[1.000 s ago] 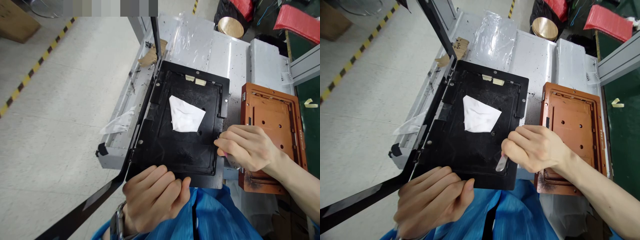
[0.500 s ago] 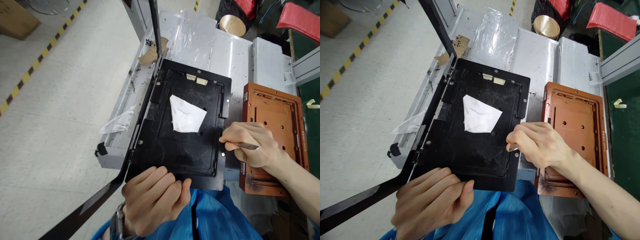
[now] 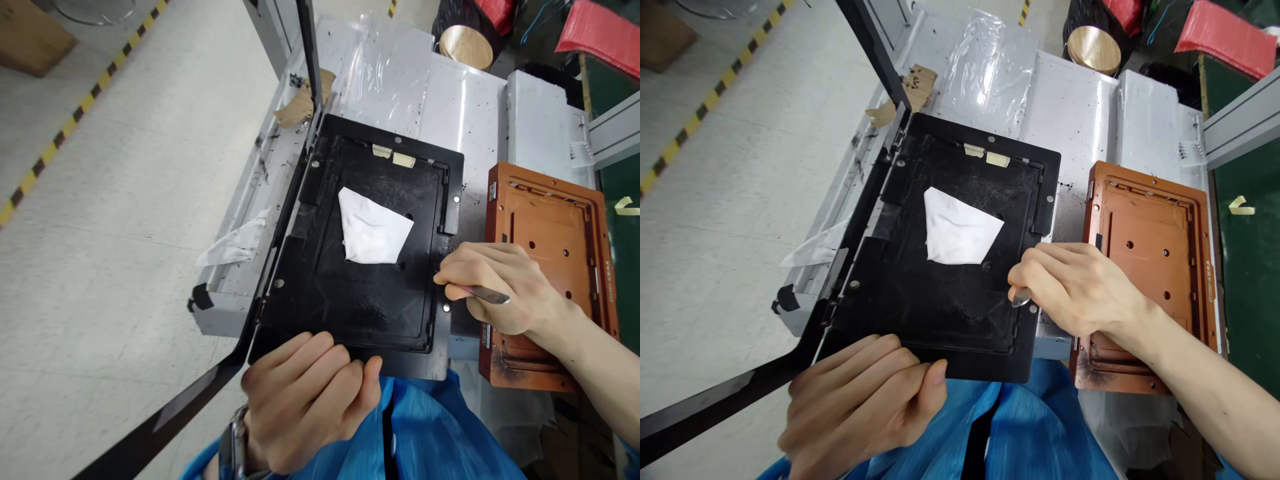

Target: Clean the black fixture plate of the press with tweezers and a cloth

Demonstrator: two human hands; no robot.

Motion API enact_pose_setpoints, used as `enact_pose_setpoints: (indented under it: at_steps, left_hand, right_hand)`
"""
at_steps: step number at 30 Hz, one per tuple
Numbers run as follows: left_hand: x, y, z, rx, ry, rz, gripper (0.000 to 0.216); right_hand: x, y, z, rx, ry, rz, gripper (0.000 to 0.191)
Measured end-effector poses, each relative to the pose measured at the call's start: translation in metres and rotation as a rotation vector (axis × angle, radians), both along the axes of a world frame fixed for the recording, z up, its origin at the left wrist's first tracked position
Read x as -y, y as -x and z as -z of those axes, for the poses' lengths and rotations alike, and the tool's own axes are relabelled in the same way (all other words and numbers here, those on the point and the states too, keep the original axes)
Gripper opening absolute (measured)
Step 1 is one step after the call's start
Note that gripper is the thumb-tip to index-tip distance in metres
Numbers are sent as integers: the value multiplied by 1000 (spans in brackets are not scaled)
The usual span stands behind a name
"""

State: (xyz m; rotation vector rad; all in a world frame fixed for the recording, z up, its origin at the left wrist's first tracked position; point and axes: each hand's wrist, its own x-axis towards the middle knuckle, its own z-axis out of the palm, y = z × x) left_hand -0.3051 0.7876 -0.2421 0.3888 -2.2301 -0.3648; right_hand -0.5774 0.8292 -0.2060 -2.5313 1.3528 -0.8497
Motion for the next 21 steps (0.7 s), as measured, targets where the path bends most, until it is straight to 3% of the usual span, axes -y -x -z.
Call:
enact_pose_setpoints:
  at_steps: [21]
  left_hand:
    - [1,0,0,7,-9,-1,31]
  right_hand:
    - [1,1,-3,50,-131,56,15]
